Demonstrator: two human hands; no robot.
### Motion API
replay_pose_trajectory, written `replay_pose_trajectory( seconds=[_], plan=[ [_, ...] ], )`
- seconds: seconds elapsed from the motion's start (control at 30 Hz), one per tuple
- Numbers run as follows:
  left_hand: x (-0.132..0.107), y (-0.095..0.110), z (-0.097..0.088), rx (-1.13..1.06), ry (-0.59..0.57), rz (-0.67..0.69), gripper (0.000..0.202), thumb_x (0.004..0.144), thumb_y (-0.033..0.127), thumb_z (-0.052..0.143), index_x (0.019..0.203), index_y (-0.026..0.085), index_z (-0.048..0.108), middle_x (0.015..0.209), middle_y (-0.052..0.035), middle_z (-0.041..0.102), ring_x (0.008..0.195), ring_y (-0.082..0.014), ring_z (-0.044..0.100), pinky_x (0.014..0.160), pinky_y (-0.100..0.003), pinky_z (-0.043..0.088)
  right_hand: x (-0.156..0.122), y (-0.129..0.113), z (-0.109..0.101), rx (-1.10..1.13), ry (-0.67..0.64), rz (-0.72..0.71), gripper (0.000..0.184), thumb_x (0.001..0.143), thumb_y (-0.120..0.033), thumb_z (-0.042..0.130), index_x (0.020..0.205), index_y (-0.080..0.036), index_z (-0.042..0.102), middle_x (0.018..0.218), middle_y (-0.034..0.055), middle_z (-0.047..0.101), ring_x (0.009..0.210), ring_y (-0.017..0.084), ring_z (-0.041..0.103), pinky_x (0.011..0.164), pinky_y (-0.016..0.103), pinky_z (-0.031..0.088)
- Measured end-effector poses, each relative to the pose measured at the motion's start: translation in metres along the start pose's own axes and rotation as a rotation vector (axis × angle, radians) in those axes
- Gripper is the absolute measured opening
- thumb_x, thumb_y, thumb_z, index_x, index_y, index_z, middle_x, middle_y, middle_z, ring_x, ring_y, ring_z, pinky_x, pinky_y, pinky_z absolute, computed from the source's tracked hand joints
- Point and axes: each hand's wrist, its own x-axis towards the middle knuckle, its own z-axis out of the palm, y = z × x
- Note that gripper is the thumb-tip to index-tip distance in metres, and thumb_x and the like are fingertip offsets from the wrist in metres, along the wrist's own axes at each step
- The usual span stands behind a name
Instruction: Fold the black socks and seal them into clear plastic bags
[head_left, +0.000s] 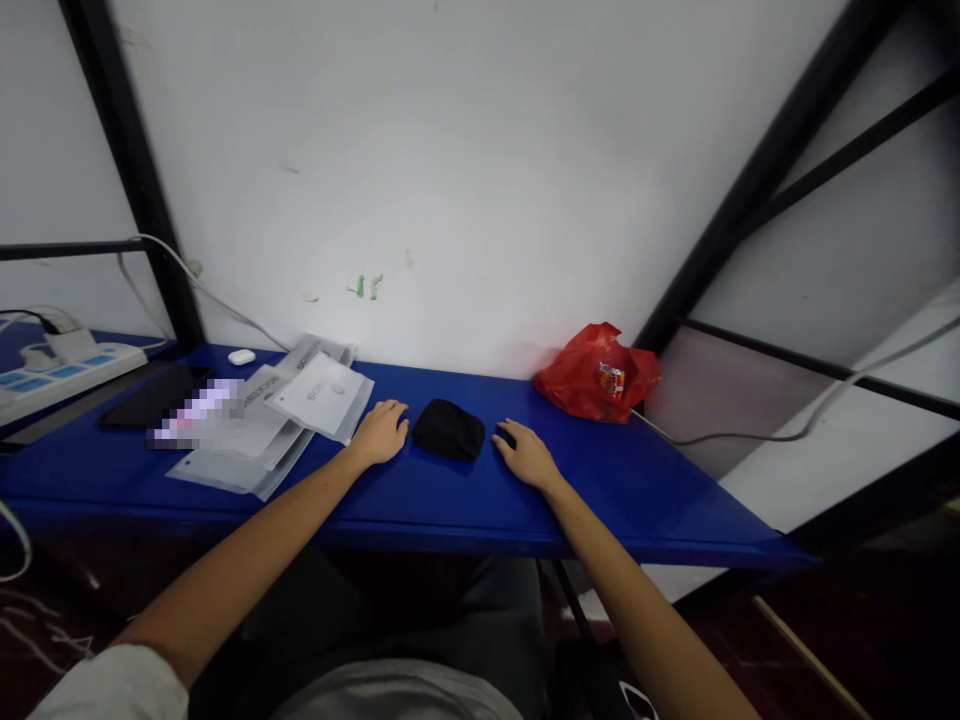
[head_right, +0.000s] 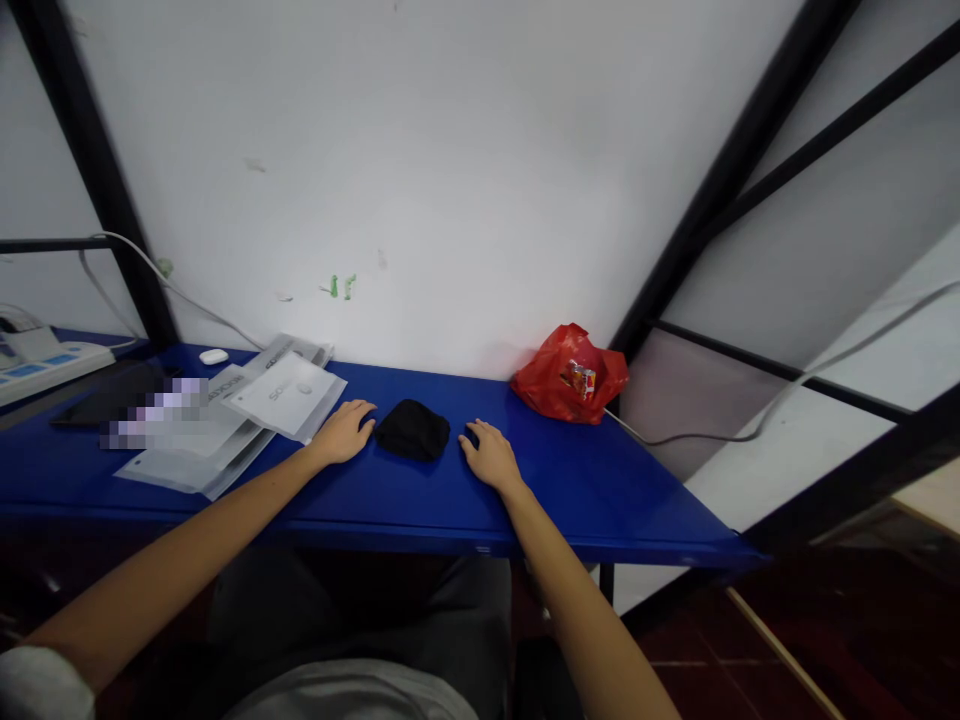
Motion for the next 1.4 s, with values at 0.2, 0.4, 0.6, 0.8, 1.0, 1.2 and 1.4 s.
replay_pose_trajectory(
  seconds=[0.2, 0.4, 0.6, 0.8, 1.0, 1.2, 1.4],
  plan=[
    [-0.005, 0.031, -0.014, 0.007, 0.212, 0.227, 0.035, 0.091, 0.018, 0.033, 0.119, 0.014, 0.054, 0.117, -0.01, 0.058, 0.106, -0.0215, 0.05, 0.093, -0.035, 0.041, 0.0, 0.001, 0.001, 0.001, 0.017, -0.017, 0.039, 0.088, -0.032, 0.049, 0.12, -0.012, 0.059, 0.131, 0.0148, 0.054, 0.126, 0.025, 0.046, 0.106, 0.04, 0.035],
    [-0.017, 0.083, -0.005, 0.107, 0.106, 0.373, 0.04, 0.09, 0.044, 0.041, 0.11, 0.015, 0.059, 0.114, -0.0128, 0.058, 0.107, -0.0269, 0.048, 0.09, -0.041, 0.04, -0.001, 0.0, 0.0, 0.005, 0.009, -0.018, 0.04, 0.088, -0.032, 0.049, 0.121, -0.011, 0.058, 0.132, 0.0159, 0.053, 0.126, 0.025, 0.046, 0.107, 0.039, 0.034],
    [-0.014, 0.1, 0.003, 0.196, -0.036, 0.18, 0.04, 0.082, 0.041, 0.056, 0.105, 0.009, 0.06, 0.107, -0.0163, 0.06, 0.103, -0.0314, 0.051, 0.088, -0.044, 0.041, -0.001, -0.003, -0.002, 0.003, -0.002, -0.006, 0.039, 0.088, -0.031, 0.049, 0.12, -0.011, 0.059, 0.132, 0.0156, 0.053, 0.127, 0.025, 0.045, 0.108, 0.039, 0.033],
    [-0.009, 0.102, -0.012, -0.012, -0.047, 0.135, 0.021, 0.086, 0.026, 0.045, 0.094, 0.017, 0.062, 0.096, -0.0088, 0.065, 0.093, -0.0231, 0.058, 0.078, -0.034, 0.046, -0.002, -0.003, -0.003, 0.02, -0.006, -0.006, 0.039, 0.088, -0.032, 0.049, 0.12, -0.014, 0.059, 0.133, 0.0146, 0.053, 0.127, 0.025, 0.045, 0.107, 0.04, 0.034],
    [0.008, 0.063, -0.05, -0.342, 0.221, -0.215, 0.021, 0.087, 0.029, 0.046, 0.092, 0.016, 0.06, 0.09, -0.0087, 0.066, 0.086, -0.0214, 0.062, 0.078, -0.034, 0.048, -0.001, 0.0, -0.001, 0.042, 0.003, -0.011, 0.038, 0.087, -0.033, 0.049, 0.12, -0.015, 0.059, 0.132, 0.0142, 0.053, 0.127, 0.025, 0.045, 0.106, 0.04, 0.034],
    [-0.003, 0.017, -0.045, -0.095, 0.329, -0.12, 0.028, 0.086, 0.021, 0.043, 0.111, 0.016, 0.055, 0.115, -0.0122, 0.057, 0.11, -0.0254, 0.052, 0.096, -0.04, 0.041, -0.002, -0.001, -0.003, 0.049, -0.003, -0.006, 0.038, 0.087, -0.034, 0.05, 0.119, -0.015, 0.059, 0.132, 0.0134, 0.054, 0.126, 0.025, 0.046, 0.106, 0.041, 0.035],
    [-0.021, 0.014, -0.024, 0.051, -0.081, -0.056, 0.04, 0.09, 0.042, 0.037, 0.107, 0.013, 0.06, 0.11, -0.0136, 0.059, 0.107, -0.0288, 0.05, 0.089, -0.04, 0.044, -0.002, -0.002, -0.004, 0.06, -0.014, 0.005, 0.039, 0.087, -0.032, 0.05, 0.119, -0.012, 0.059, 0.132, 0.0159, 0.053, 0.126, 0.026, 0.046, 0.106, 0.041, 0.034]
  ],
)
